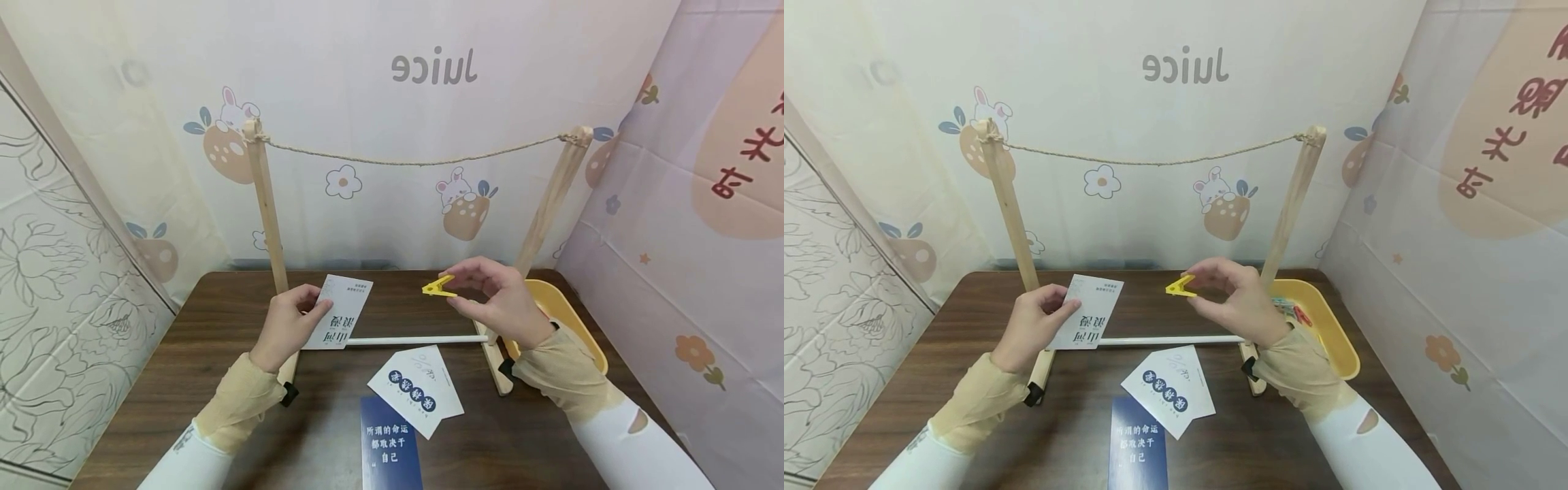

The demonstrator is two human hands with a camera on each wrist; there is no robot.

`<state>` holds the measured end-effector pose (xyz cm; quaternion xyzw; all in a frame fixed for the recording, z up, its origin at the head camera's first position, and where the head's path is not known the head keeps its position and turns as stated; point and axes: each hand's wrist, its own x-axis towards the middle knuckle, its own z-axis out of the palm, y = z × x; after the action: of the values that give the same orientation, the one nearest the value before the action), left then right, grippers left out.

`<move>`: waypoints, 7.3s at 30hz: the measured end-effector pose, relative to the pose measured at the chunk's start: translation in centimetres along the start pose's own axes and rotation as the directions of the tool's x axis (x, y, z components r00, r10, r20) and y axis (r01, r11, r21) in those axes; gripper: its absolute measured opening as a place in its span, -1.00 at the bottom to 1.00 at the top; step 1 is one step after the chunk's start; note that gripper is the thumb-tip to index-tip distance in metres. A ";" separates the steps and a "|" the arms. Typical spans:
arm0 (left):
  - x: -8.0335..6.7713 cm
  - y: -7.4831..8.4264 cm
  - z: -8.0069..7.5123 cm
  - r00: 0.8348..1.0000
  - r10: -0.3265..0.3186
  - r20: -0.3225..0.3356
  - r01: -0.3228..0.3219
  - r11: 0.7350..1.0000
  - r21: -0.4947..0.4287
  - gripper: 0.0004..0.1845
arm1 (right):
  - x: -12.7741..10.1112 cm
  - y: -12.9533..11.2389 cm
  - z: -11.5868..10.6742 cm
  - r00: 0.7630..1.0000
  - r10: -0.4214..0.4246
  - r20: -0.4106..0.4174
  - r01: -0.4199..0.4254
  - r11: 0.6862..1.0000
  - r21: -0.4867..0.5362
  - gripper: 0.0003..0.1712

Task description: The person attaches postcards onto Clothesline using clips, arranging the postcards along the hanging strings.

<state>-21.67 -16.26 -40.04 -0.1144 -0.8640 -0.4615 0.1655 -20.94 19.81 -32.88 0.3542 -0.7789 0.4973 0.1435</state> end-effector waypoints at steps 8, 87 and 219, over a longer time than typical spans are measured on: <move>0.3 0.7 -0.7 0.999 -0.008 -0.040 0.007 0.999 -0.035 -0.91 | 0.4 -0.3 0.2 0.999 -0.039 -0.032 0.040 0.999 0.027 -0.48; 3.9 4.9 -6.5 0.979 0.081 -0.188 -0.107 0.985 -0.133 -0.80 | 7.8 -4.5 1.5 0.986 -0.162 -0.043 0.160 0.986 -0.056 -0.58; 7.9 9.1 -8.4 0.939 0.105 -0.328 -0.188 0.955 -0.231 -0.78 | 23.3 -11.7 5.2 0.996 -0.059 0.064 0.068 0.987 -0.146 -0.88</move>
<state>-24.25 -17.92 -25.67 -0.1251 -0.7482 -0.5688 0.3179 -28.64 2.77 -13.97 0.3818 -0.8060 0.4224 0.1617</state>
